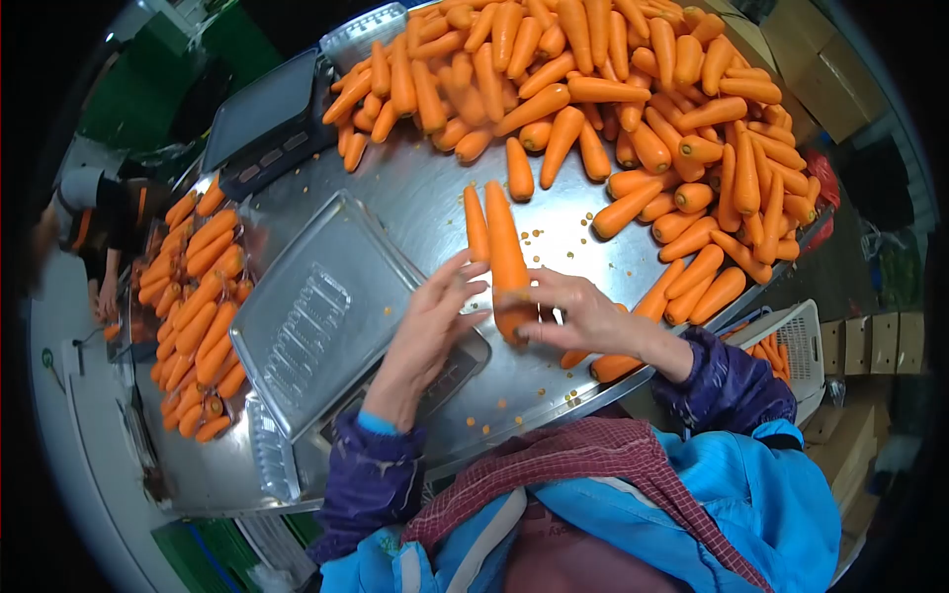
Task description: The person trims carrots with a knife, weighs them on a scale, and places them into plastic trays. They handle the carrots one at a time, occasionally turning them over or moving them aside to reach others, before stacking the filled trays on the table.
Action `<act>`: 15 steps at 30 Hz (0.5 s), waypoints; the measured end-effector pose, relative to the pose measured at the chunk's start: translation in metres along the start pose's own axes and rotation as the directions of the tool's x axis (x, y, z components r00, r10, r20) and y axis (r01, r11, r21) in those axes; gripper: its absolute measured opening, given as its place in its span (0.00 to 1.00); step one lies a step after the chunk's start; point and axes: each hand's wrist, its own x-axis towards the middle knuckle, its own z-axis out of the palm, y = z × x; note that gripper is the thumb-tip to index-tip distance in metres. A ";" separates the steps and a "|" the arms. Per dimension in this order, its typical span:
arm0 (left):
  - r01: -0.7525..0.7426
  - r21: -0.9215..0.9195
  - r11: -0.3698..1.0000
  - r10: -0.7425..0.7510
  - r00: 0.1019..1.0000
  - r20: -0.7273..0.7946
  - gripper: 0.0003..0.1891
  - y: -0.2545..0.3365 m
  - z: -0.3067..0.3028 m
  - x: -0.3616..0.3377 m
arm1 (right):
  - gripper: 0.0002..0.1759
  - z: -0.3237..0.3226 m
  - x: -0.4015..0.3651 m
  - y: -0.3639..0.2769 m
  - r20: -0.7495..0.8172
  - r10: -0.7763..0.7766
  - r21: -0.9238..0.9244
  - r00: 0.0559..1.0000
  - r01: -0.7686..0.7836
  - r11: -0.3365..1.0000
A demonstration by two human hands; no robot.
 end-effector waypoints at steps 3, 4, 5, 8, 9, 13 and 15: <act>0.005 -0.099 0.995 0.007 0.992 0.122 0.21 -0.007 0.014 -0.001 | 0.18 0.002 -0.010 -0.025 0.097 0.049 0.098 0.994 -0.059 0.993; -0.052 -0.056 0.997 0.060 0.987 0.147 0.22 -0.008 0.015 -0.004 | 0.18 -0.002 -0.015 -0.030 0.098 0.052 0.103 0.994 -0.062 0.993; -0.047 -0.055 0.997 0.054 0.987 0.150 0.22 -0.006 0.017 -0.007 | 0.17 -0.008 -0.020 -0.033 0.064 0.118 0.085 0.991 -0.123 0.989; -0.298 0.188 0.936 0.294 0.955 0.047 0.23 -0.007 0.025 -0.013 | 0.12 -0.018 -0.023 -0.038 -0.213 0.010 -0.166 0.977 -0.046 0.985; -0.297 0.186 0.937 0.291 0.955 0.057 0.23 -0.007 0.027 -0.014 | 0.11 -0.022 -0.020 -0.038 -0.293 -0.072 -0.288 0.953 -0.017 0.958; -0.362 0.529 0.767 0.397 0.916 0.051 0.21 -0.012 0.029 -0.020 | 0.10 -0.033 -0.015 -0.042 -0.299 -0.152 -0.586 0.942 -0.056 0.808; -0.456 0.659 0.598 0.512 0.850 0.124 0.21 -0.016 0.029 -0.021 | 0.13 -0.034 -0.016 -0.048 -0.286 -0.098 -0.629 0.953 -0.110 0.770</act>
